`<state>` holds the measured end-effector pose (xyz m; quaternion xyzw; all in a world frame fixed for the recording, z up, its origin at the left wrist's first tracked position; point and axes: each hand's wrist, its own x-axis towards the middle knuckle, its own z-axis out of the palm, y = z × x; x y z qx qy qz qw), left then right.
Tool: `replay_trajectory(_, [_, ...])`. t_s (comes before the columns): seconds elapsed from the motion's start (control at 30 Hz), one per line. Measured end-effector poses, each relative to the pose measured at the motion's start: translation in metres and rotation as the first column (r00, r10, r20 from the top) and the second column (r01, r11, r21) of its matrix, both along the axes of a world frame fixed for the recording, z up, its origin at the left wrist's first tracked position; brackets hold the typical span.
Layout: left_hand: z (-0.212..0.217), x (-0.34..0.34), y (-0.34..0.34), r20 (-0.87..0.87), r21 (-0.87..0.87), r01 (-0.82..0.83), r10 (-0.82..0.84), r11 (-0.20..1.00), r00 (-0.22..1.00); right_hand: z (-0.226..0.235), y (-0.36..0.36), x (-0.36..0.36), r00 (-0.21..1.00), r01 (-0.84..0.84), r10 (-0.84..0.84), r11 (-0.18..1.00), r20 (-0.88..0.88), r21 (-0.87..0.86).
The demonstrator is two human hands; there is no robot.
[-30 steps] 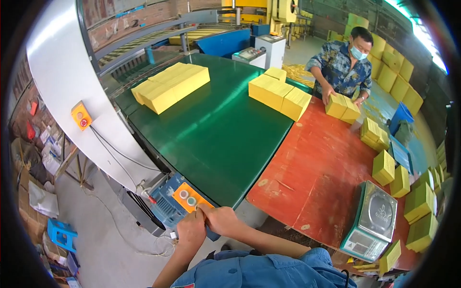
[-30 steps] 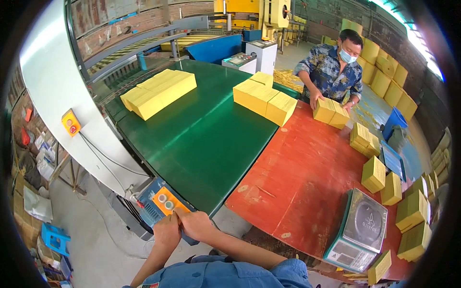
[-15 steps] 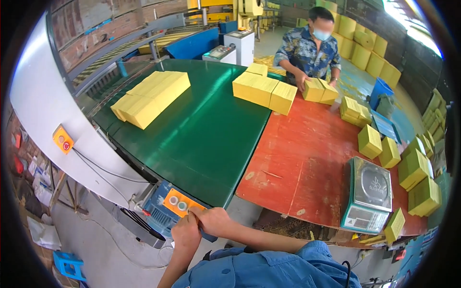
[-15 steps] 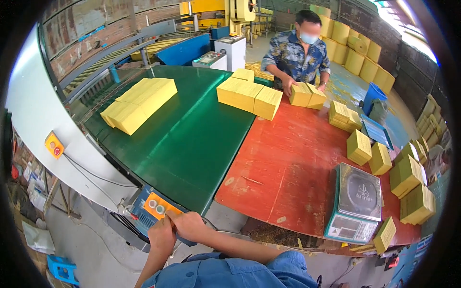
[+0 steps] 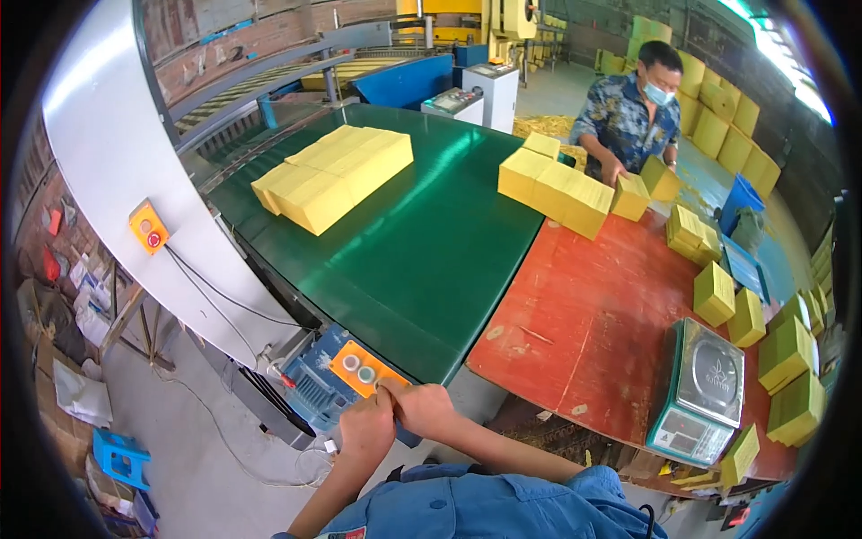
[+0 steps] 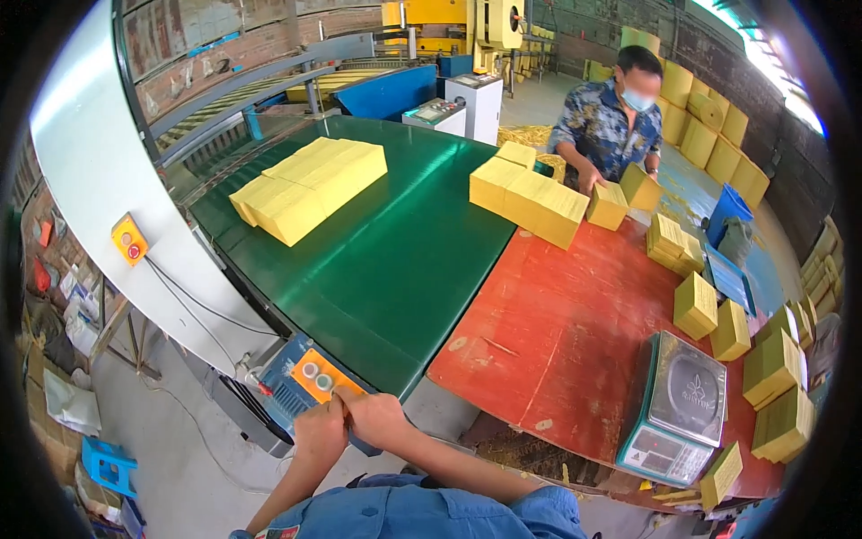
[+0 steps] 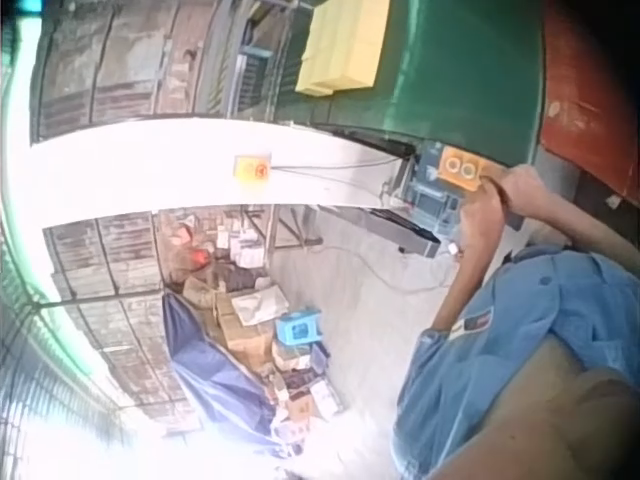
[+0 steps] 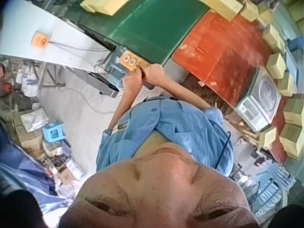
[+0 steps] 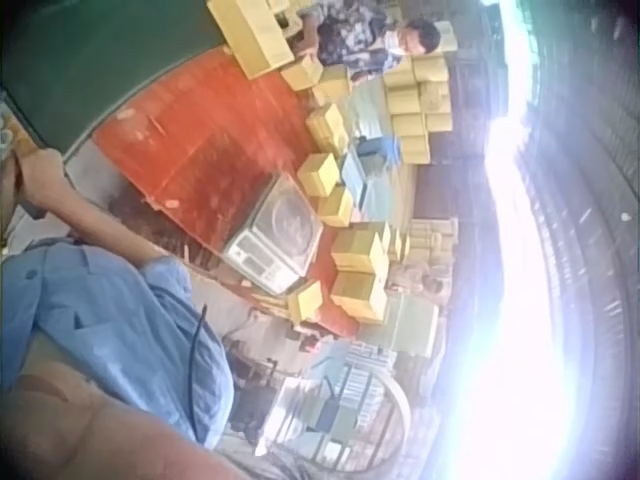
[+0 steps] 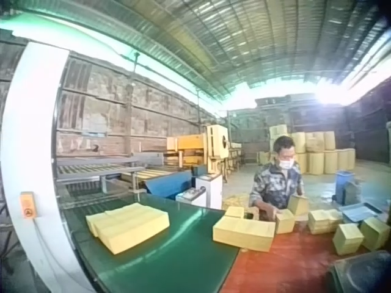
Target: Weighing and stacking yellow embossed paper sheets in a factory setting.
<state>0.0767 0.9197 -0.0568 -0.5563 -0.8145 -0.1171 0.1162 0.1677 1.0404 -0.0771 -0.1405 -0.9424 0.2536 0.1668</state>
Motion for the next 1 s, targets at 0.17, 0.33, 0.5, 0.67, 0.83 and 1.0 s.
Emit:
replay_trajectory(0.17, [0.0072,0.004,-0.0004,-0.002,-0.041,-0.005,0.005,0.999,1.0,0.0003,-0.0003,0.0007,0.998,0.007,-0.005,0.999,-0.061,0.046])
replay_trajectory(0.33, [0.0048,0.0023,-0.0002,-0.002,-0.063,-0.016,0.015,0.998,1.0,-0.0005,0.0014,-0.0008,0.995,0.001,0.007,0.996,-0.095,0.086])
replay_trajectory(0.5, [0.0024,0.0013,0.0018,0.022,-0.081,-0.019,0.021,0.997,1.0,-0.0008,0.0041,-0.0006,0.999,-0.006,0.007,1.0,-0.047,0.03])
replay_trajectory(0.67, [0.0011,0.0015,0.0042,0.018,-0.009,-0.002,0.002,1.0,1.0,-0.0018,0.0039,0.0005,0.997,-0.01,0.012,1.0,-0.081,0.019])
replay_trajectory(0.83, [0.0055,0.0047,0.0039,0.002,-0.004,-0.025,0.025,1.0,1.0,0.0009,0.0032,0.0014,0.997,-0.007,0.008,1.0,-0.082,0.013])
replay_trajectory(1.0, [0.0095,0.0053,0.0057,0.02,-0.106,-0.049,0.051,0.993,0.998,0.0021,0.0061,0.001,0.998,-0.014,0.016,1.0,-0.058,0.021])
